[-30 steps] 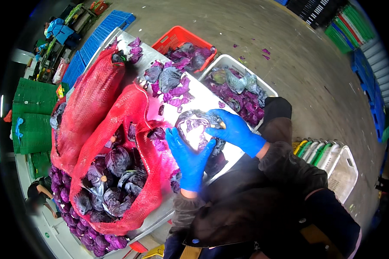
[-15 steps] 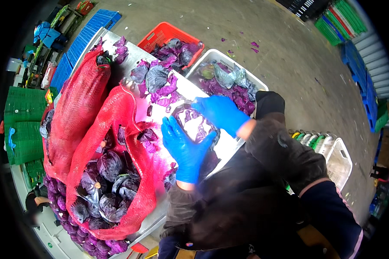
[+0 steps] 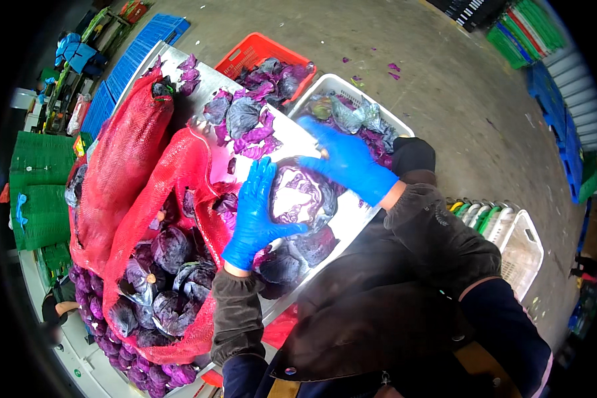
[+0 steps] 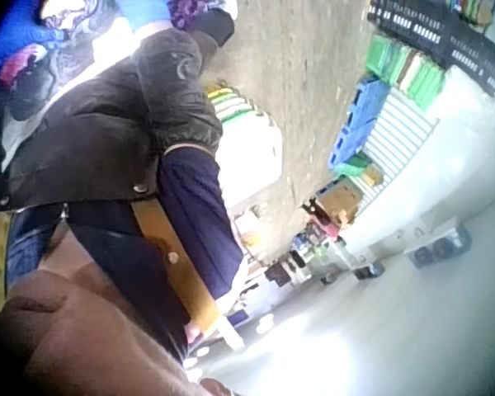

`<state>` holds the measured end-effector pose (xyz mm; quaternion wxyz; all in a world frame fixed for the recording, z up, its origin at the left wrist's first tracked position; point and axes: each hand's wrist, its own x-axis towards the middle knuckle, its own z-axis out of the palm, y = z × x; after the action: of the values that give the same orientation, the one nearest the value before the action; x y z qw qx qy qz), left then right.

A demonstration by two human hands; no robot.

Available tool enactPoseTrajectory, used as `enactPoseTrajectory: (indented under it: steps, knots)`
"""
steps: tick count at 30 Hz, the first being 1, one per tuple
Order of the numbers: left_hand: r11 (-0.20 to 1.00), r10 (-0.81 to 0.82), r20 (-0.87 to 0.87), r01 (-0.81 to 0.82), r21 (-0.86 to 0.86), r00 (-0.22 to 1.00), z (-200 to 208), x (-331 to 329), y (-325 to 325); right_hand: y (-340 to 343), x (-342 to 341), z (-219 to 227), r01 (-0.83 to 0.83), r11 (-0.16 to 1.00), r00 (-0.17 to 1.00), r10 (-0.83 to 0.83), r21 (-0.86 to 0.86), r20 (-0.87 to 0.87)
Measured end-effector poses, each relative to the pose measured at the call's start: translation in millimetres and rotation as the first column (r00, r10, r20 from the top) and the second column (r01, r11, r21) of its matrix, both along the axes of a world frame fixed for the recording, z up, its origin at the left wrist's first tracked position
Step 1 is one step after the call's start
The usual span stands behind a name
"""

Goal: The person removes outer leaves from red cabbages by hand and uses a knife to trim the core and damaged spots before placing the cleaned vegetables in a crate.

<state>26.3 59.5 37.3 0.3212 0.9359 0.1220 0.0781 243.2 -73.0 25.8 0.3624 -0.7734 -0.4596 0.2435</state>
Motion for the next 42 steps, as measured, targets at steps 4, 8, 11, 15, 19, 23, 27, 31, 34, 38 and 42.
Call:
enactPoseTrajectory:
  steps: [4, 8, 11, 15, 19, 23, 27, 31, 34, 38, 42]
  knots:
    - [0.934, 0.35, -0.008, -0.35, -0.075, 0.937, -20, 1, -22, -14, -3, -13, -0.179, 0.978, 0.983, 0.173, 0.105, 0.063]
    - [0.761, 0.638, -0.026, -0.626, 0.169, 0.769, -11, 29, -79, -16, -11, -1, -0.148, 0.988, 0.988, 0.145, 0.048, 0.057]
    - [0.773, 0.624, 0.054, -0.626, 0.102, 0.78, -19, 29, -73, -22, -14, 0, -0.168, 0.986, 0.956, 0.165, -0.01, 0.243]
    - [0.806, 0.582, 0.009, -0.578, 0.127, 0.813, -19, 32, -64, -17, -22, -4, -0.13, 0.989, 0.924, 0.146, -0.071, 0.354]
    - [0.772, 0.631, -0.062, -0.617, 0.154, 0.774, -12, 51, -63, 6, -1, -19, -0.138, 0.987, 0.927, 0.156, -0.076, 0.341]
    - [0.765, 0.633, -0.09, -0.605, 0.219, 0.769, -4, 71, -60, 18, 24, -37, -0.087, 0.988, 0.982, 0.107, -0.129, 0.156]
    - [0.821, 0.452, 0.104, -0.459, 0.341, 0.886, -15, 34, -88, 12, 59, -61, -0.041, 0.98, 0.999, 0.046, -0.197, 0.021]
    - [0.879, 0.405, 0.17, -0.433, 0.197, 0.899, -29, 8, -67, -8, 37, -54, 0.04, 0.999, 0.998, -0.04, -0.014, 0.043]
    - [0.933, 0.336, 0.129, -0.348, 0.086, 0.933, -22, -5, -54, -23, 49, -78, 0.156, 0.982, 0.969, -0.174, -0.11, -0.174]
    - [0.931, 0.349, 0.033, -0.342, -0.13, 0.937, -12, -28, -46, -56, 66, -113, 0.323, 0.925, 0.831, -0.379, -0.201, -0.407]
    - [0.968, 0.24, -0.012, -0.24, -0.071, 0.971, -10, -8, -35, -33, 43, -11, 0.192, 0.95, 0.98, -0.172, 0.246, -0.099]
